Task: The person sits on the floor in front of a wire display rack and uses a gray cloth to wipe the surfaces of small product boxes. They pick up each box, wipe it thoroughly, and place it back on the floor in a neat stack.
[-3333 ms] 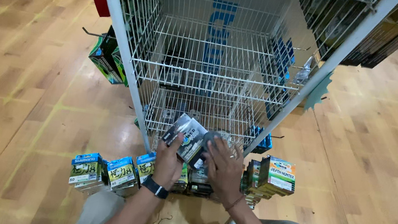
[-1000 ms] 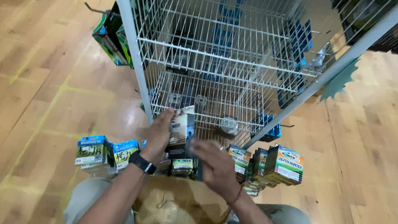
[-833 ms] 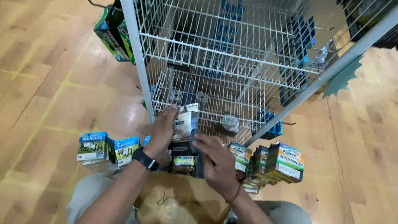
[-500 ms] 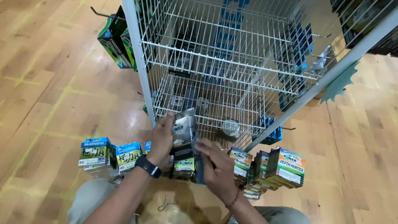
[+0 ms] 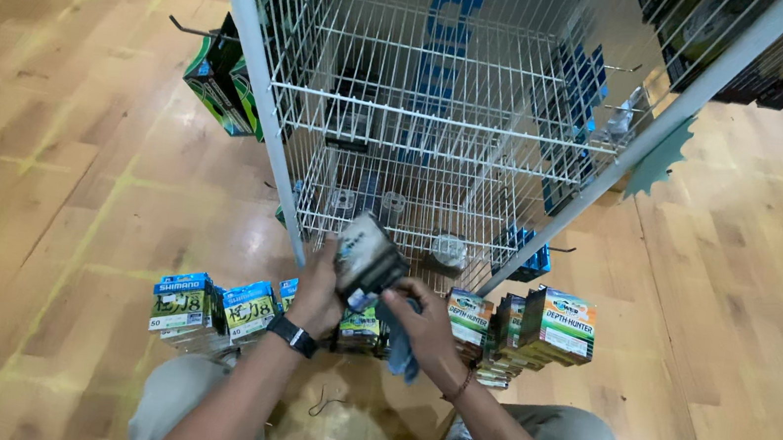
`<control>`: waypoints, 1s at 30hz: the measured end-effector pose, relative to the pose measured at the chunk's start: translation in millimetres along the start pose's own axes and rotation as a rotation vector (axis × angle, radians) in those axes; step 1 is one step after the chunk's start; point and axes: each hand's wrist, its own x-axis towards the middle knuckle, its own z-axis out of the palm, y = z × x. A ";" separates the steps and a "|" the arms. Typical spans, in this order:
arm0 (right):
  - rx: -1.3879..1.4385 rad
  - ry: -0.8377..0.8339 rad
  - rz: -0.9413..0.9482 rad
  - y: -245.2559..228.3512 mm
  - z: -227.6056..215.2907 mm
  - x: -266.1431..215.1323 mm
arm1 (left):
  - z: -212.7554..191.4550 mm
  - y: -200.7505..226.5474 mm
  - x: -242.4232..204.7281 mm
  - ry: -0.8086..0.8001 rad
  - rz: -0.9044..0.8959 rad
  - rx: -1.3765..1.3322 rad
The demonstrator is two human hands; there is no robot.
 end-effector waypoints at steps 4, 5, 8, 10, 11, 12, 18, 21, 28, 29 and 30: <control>0.022 0.071 0.146 -16.3 -1.1 6.0 | -27.1 -42.0 34.9 -0.092 -0.048 0.078; 0.098 0.082 0.206 -15.8 -5.5 10.5 | -34.8 -46.9 42.2 -0.109 0.001 0.191; 0.199 0.110 0.267 -1.1 -25.3 27.9 | -44.5 -40.8 31.6 -0.124 0.230 0.522; 0.225 0.124 0.272 2.0 -35.0 32.5 | -47.7 -41.1 22.8 -0.119 0.409 0.739; 0.290 0.133 0.353 -1.7 -37.1 30.9 | -49.5 -47.1 23.3 -0.181 0.696 1.111; 0.355 0.141 0.431 -6.2 -39.1 31.0 | -51.0 -51.7 24.9 -0.243 0.992 1.479; 0.468 0.027 0.427 -6.4 -31.8 21.1 | -70.4 -97.6 66.1 -0.259 1.143 1.280; 0.270 0.123 0.061 12.2 -59.5 34.8 | -65.0 -77.0 44.2 -0.182 0.908 1.134; -0.298 0.391 -0.392 1.7 -33.4 27.8 | -53.0 -76.0 36.8 -0.164 0.921 1.112; -0.398 0.346 -0.496 1.0 -22.2 23.6 | -53.0 -78.5 38.6 -0.150 0.931 1.079; -0.499 0.296 -0.598 0.5 -11.3 18.5 | -53.2 -82.1 39.7 -0.135 0.938 1.045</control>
